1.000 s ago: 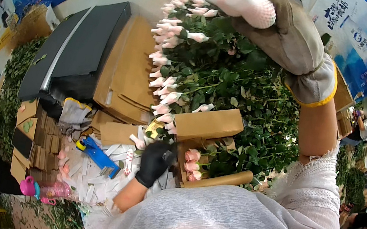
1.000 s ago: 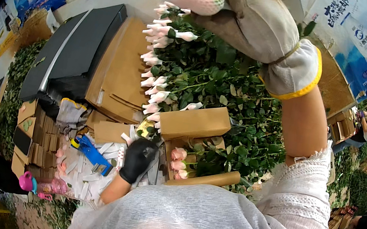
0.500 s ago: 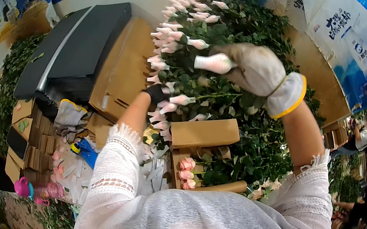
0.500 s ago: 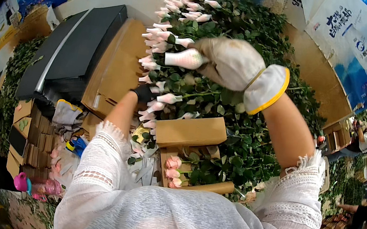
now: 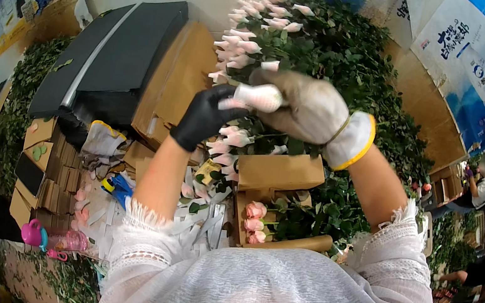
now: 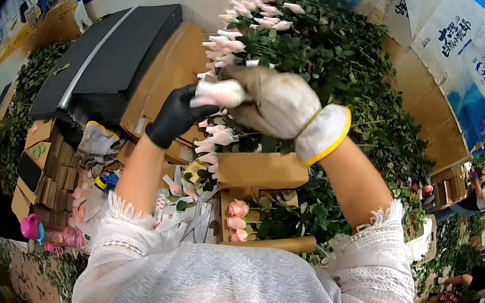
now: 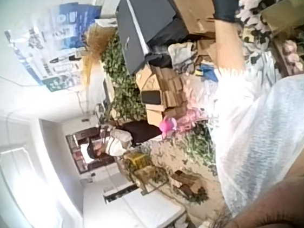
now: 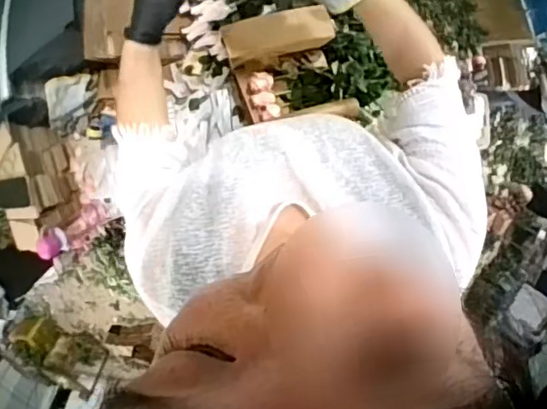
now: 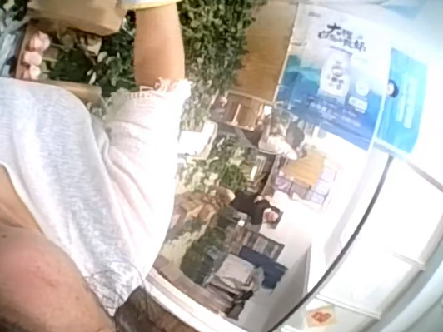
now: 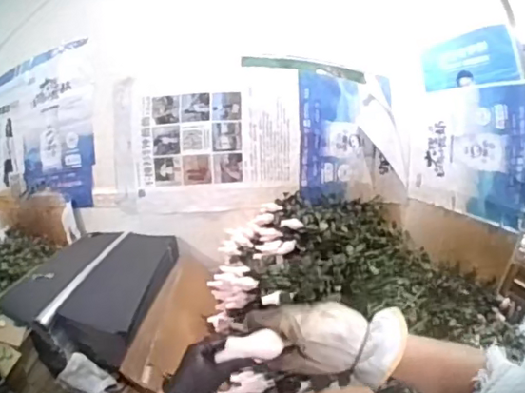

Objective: The person picks up roses from a pile, wraps them in a corrugated cardboard sleeve, and places the bundle into a cardboard box.

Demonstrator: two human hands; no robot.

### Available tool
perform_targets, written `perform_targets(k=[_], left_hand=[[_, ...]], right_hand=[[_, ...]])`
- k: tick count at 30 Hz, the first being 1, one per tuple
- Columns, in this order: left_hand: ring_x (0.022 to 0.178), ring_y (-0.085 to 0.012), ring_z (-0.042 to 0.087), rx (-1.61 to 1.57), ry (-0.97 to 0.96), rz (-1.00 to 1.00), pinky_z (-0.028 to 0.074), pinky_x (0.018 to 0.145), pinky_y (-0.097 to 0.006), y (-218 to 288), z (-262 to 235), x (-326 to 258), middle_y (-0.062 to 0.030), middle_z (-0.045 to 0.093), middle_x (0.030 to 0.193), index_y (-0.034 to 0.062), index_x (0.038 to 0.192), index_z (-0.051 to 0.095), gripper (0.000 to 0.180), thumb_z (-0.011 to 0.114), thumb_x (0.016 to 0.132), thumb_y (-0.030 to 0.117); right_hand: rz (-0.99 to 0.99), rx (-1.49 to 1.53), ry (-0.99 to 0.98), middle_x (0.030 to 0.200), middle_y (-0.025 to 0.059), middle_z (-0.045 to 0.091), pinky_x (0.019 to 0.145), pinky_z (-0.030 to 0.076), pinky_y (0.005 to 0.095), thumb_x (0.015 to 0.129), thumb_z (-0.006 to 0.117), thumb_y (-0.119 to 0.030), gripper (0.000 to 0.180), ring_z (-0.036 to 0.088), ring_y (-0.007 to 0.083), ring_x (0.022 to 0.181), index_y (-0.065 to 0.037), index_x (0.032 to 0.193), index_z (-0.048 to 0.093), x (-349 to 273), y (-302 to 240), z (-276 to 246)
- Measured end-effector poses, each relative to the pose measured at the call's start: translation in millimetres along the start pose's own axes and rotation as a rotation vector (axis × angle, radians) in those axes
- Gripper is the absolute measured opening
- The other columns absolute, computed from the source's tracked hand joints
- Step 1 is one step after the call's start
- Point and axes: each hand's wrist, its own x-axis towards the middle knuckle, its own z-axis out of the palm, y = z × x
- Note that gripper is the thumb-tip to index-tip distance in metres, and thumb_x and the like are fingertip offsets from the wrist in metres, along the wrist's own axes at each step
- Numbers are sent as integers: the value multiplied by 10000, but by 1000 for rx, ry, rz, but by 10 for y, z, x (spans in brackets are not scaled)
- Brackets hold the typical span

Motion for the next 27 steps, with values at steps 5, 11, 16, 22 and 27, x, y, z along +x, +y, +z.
perform_targets(k=[5,11,16,22,27], left_hand=[[951,-148,631,1,175,191,518,801,-291,389,250,-712,-99,669,1088,10,1206,630,369,658,839,-12],[892,-308,675,565,306,162,542,765,-350,639,118,-1845,-157,694,971,23,1020,696,189,664,841,72],[820,-267,658,497,446,-14,513,727,-349,624,282,-1836,-156,674,875,26,1128,615,384,745,769,67],[686,-246,686,802,188,295,517,598,-322,931,22,-2090,-144,682,798,14,982,654,241,746,767,71],[825,-245,622,816,81,382,506,663,-341,997,385,-1805,-80,629,918,26,1076,634,338,683,795,208]], right_hand=[[-65,-31,-80,935,116,674,741,538,410,742,714,-173,394,661,324,875,-125,1125,632,-199,-104,303],[-135,-19,-211,859,131,674,685,507,407,775,734,-356,415,648,333,800,-79,1078,675,-450,19,399],[-228,27,-223,915,107,662,699,524,417,750,675,-128,421,655,312,827,-129,1168,624,-364,-261,568],[-126,1,-269,853,110,677,720,526,399,742,734,-178,302,658,316,809,-104,1031,692,-435,-136,389],[-243,-60,-262,893,111,680,734,525,417,719,727,-152,411,654,317,826,-109,1120,650,-315,-434,549]])
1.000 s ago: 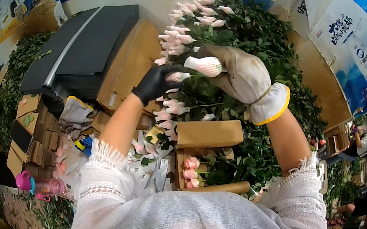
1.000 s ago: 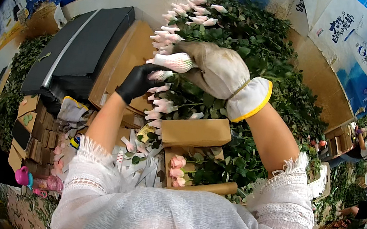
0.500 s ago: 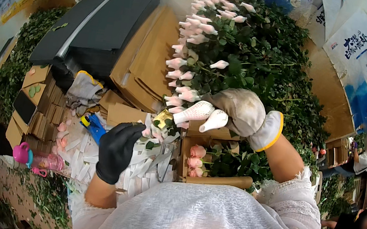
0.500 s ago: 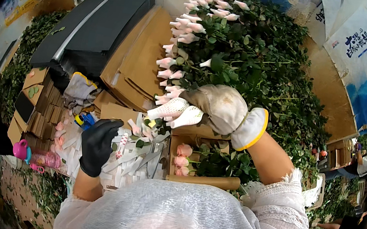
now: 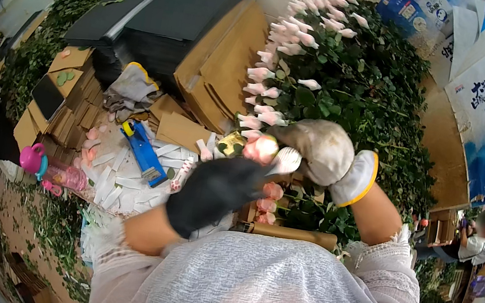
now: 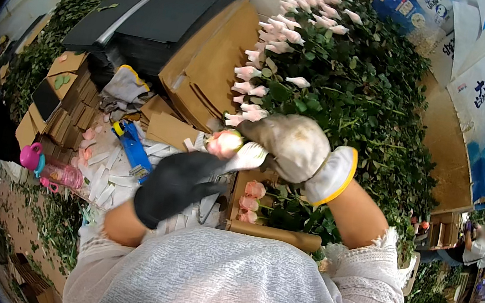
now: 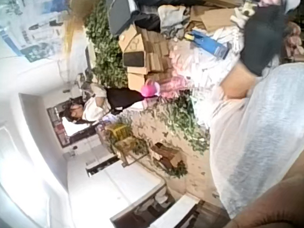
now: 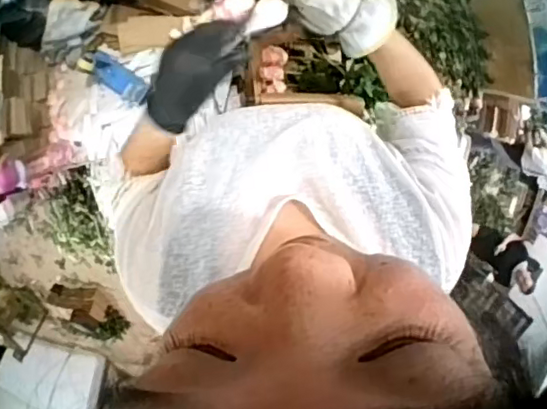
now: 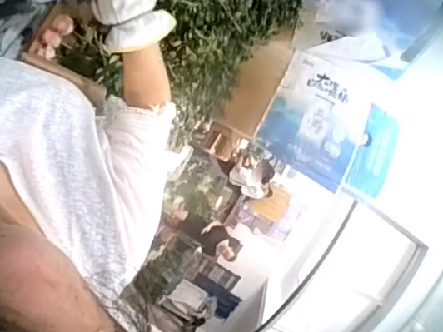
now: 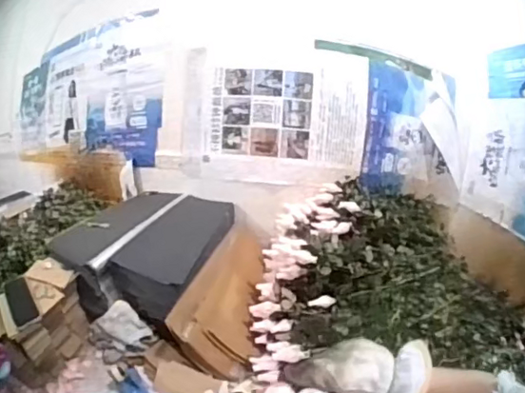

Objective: The person picks up roses from a pile, wraps them in a corrugated cardboard sleeve, and places the bundle into a cardboard box.

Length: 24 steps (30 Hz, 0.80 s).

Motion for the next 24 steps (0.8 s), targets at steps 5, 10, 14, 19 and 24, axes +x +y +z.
perform_targets(k=[5,10,14,19,24], left_hand=[[754,-233,659,-43,-170,-36,538,648,-363,-28,-249,-284,-107,650,926,37,1013,649,214,640,824,136],[751,-245,651,-181,78,-123,531,646,-347,91,253,163,-94,648,980,62,1160,618,397,697,771,80],[653,-203,606,54,62,290,503,535,-310,319,-2,59,-34,594,793,74,1136,638,330,616,808,94],[693,-289,643,155,-748,-380,518,647,-398,-293,48,-377,-95,659,770,101,1023,702,282,696,792,263],[860,-295,619,-313,-416,-133,495,751,-398,-356,856,-243,-113,640,918,97,1016,679,261,689,816,264]], right_hand=[[111,35,113,856,120,674,696,514,397,694,793,-346,408,646,329,794,-79,985,689,-286,324,-56],[-21,47,202,882,112,676,729,522,399,746,683,-140,341,652,314,839,-98,1084,663,-158,136,20],[105,259,201,877,132,678,730,522,372,677,678,-167,325,660,303,820,-31,971,684,-378,348,-67],[191,301,376,933,135,688,751,531,379,682,743,-128,354,662,317,828,-48,1015,654,-641,478,-157],[144,336,385,961,129,682,793,523,379,650,762,-170,447,661,299,872,-46,1061,635,-703,559,-168]])
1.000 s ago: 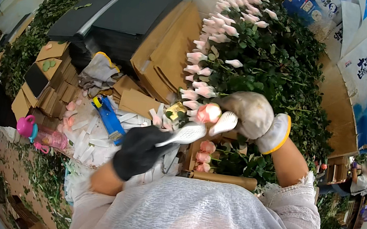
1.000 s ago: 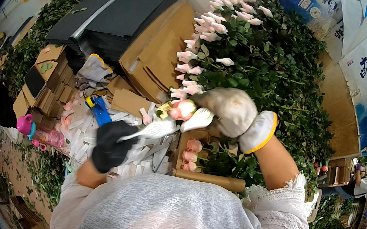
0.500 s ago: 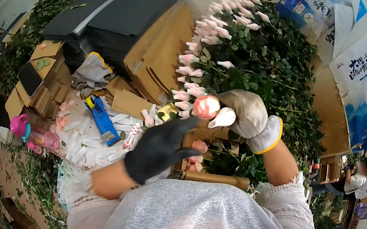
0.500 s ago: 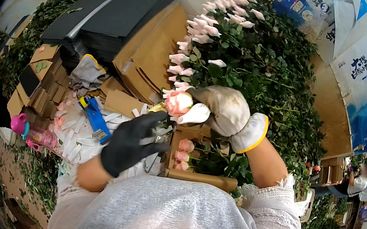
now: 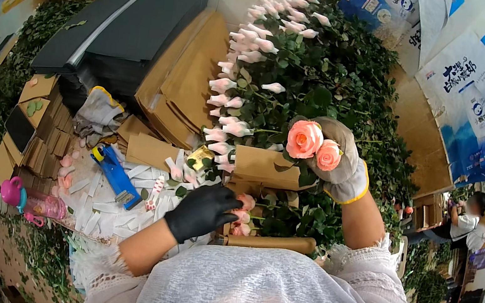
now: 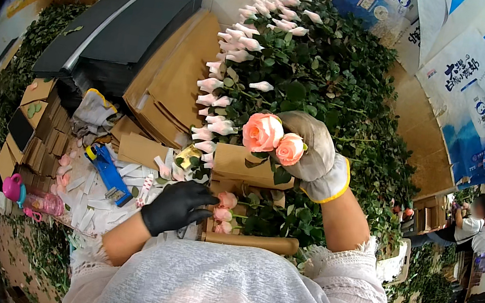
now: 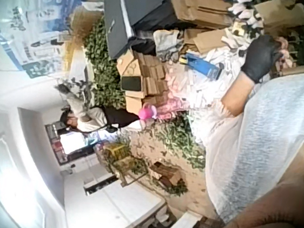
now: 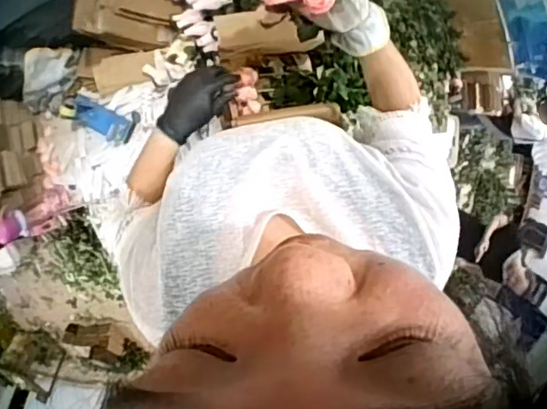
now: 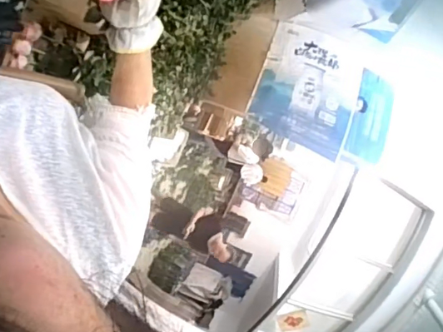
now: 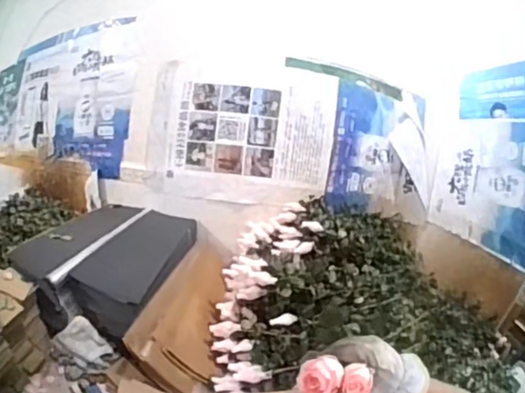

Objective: The person picks up roses from a pile, wraps them in a corrugated cardboard sleeve, and places the bundle into a cardboard box.

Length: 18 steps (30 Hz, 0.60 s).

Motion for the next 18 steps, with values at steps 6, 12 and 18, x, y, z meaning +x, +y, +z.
perform_targets(k=[6,12,18], left_hand=[[895,-303,619,-126,269,102,500,787,-379,-167,126,179,-126,641,1010,61,1068,674,261,709,820,133],[937,-346,587,130,521,-34,467,820,-428,-642,-255,737,-160,631,1010,62,1165,610,340,655,840,151],[990,-367,603,284,235,-176,485,842,-420,-1464,-263,1865,-199,638,1064,54,1234,567,436,667,839,207]], right_hand=[[208,601,530,1015,112,670,819,523,354,738,731,-224,461,657,245,905,-55,1144,593,-365,-8,-132],[161,443,1038,1059,100,661,854,509,340,796,685,-208,415,644,226,949,-49,1168,591,-1020,134,-1513],[142,128,1342,1103,87,651,888,494,326,855,639,-191,372,631,207,993,-43,1191,589,-2003,-173,-2598]])
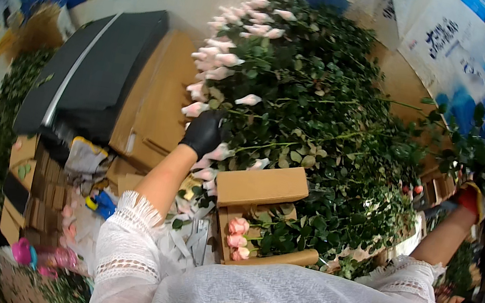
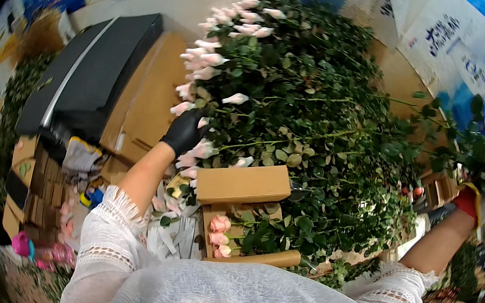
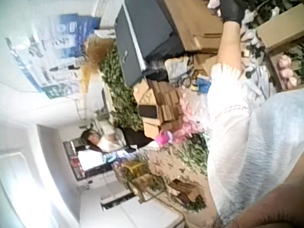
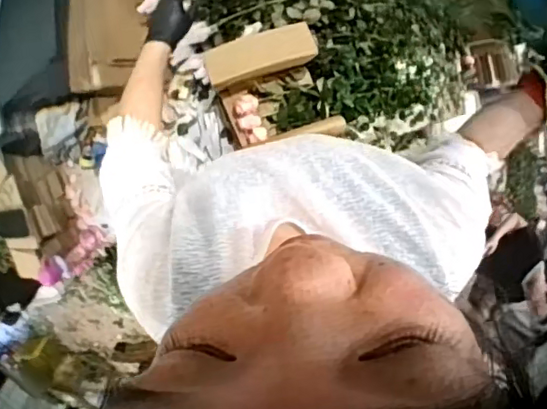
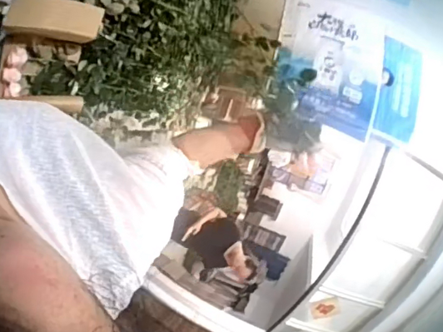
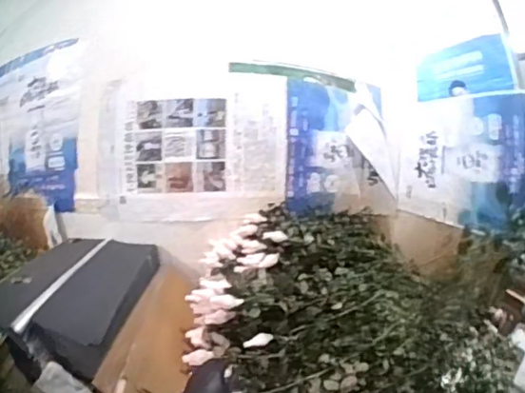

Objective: The person picks up roses from a pile, wraps them in a corrugated cardboard sleeve, and places the bundle into a cardboard box.

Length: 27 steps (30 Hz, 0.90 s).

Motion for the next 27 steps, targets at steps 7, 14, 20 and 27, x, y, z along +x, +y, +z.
perform_targets(k=[7,14,20,27], left_hand=[[1074,-393,571,-23,-115,-31,467,908,-442,-254,665,1083,-186,629,1152,159,1228,600,393,583,864,306],[1017,-353,619,181,-265,-143,492,873,-443,-617,1008,1370,-174,656,1097,163,1184,638,455,694,784,372],[928,-292,679,-213,-101,-20,520,826,-363,72,390,1401,-160,694,1038,119,1127,691,429,774,734,271],[871,-105,635,-1293,51,-27,520,730,-235,1350,-289,706,-53,674,1075,67,1326,546,443,657,897,83]], right_hand=[[-133,-355,224,1155,72,640,929,478,309,923,585,-172,326,615,185,1045,-35,1219,587,170,-652,-1453],[324,-1284,-363,1099,104,676,902,503,343,898,638,-150,354,636,220,1033,-39,1231,587,-1317,-113,-1709],[369,-1233,-180,793,86,638,646,485,339,873,637,-107,186,594,157,723,0,1021,599,-1490,-228,-1545],[-99,-746,-749,1090,130,692,835,547,334,761,700,-43,321,682,253,972,-51,1082,681,-1127,-447,1087]])
